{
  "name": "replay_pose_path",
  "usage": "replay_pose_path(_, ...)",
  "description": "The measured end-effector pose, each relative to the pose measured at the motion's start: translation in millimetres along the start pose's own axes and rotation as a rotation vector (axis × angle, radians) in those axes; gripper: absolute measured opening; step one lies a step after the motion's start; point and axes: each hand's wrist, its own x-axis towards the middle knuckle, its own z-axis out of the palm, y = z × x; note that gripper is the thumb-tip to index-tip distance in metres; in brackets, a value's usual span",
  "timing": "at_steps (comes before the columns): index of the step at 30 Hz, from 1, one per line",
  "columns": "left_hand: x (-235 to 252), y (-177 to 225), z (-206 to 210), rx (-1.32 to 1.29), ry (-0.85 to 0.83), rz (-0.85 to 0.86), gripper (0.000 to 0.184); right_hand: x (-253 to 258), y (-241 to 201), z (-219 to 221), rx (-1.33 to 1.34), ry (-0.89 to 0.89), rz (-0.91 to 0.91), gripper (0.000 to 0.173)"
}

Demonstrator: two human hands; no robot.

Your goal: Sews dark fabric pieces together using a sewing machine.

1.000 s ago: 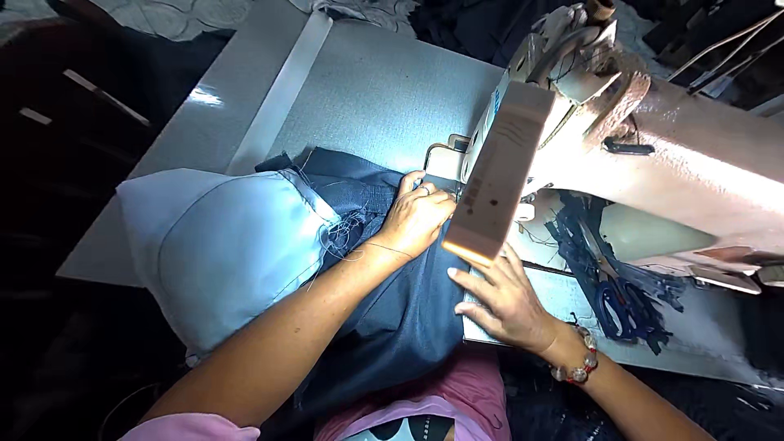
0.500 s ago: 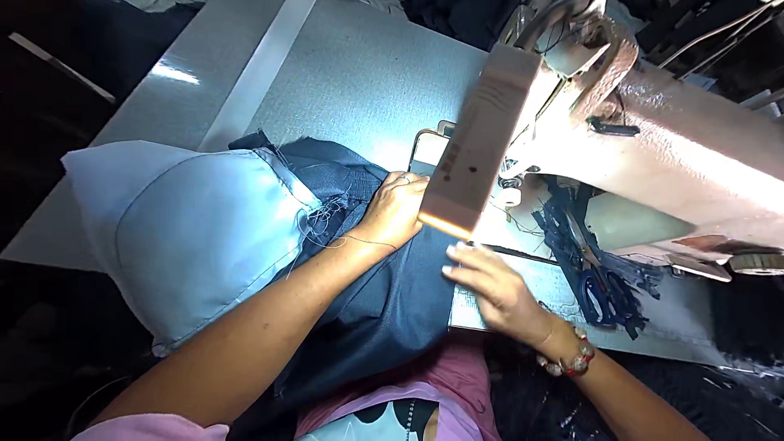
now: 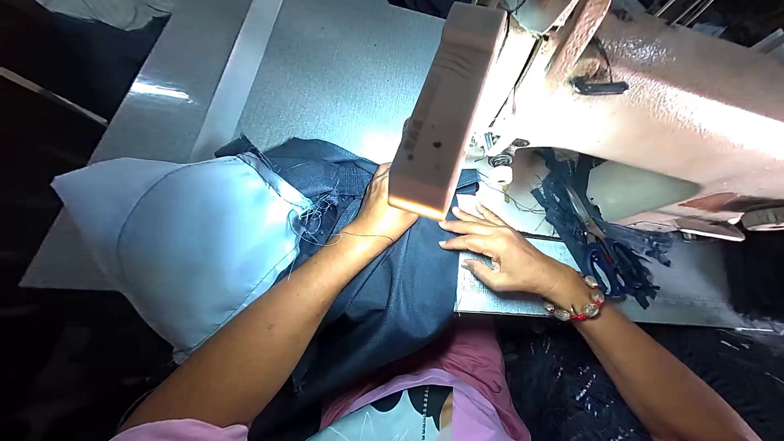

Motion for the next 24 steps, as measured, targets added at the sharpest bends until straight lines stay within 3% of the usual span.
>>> replay_pose_path(4, 0, 1, 0, 0.011, 0.0, 0.004, 0.024, -2, 1, 14, -0.103, 0.163, -0.1, 0.019)
replay_pose_path(10, 0, 5, -5, 0.014, -0.064, -0.026, 0.021, 7, -34, 28, -0.103, 0.377, -0.035, 0.019)
replay_pose_path(13, 2, 8, -8, 0.027, -0.123, -0.049, 0.02, -4, -39, 47, -0.181, 0.349, -0.033, 0.015)
replay_pose_path(18, -1, -2, 4, 0.006, 0.019, 0.01, 0.022, -16, -41, 49, -0.251, 0.289, -0.08, 0.016)
replay_pose_path(24, 5, 3, 0, 0.016, 0.061, 0.077, 0.022, -14, -37, 49, -0.252, 0.284, -0.096, 0.017)
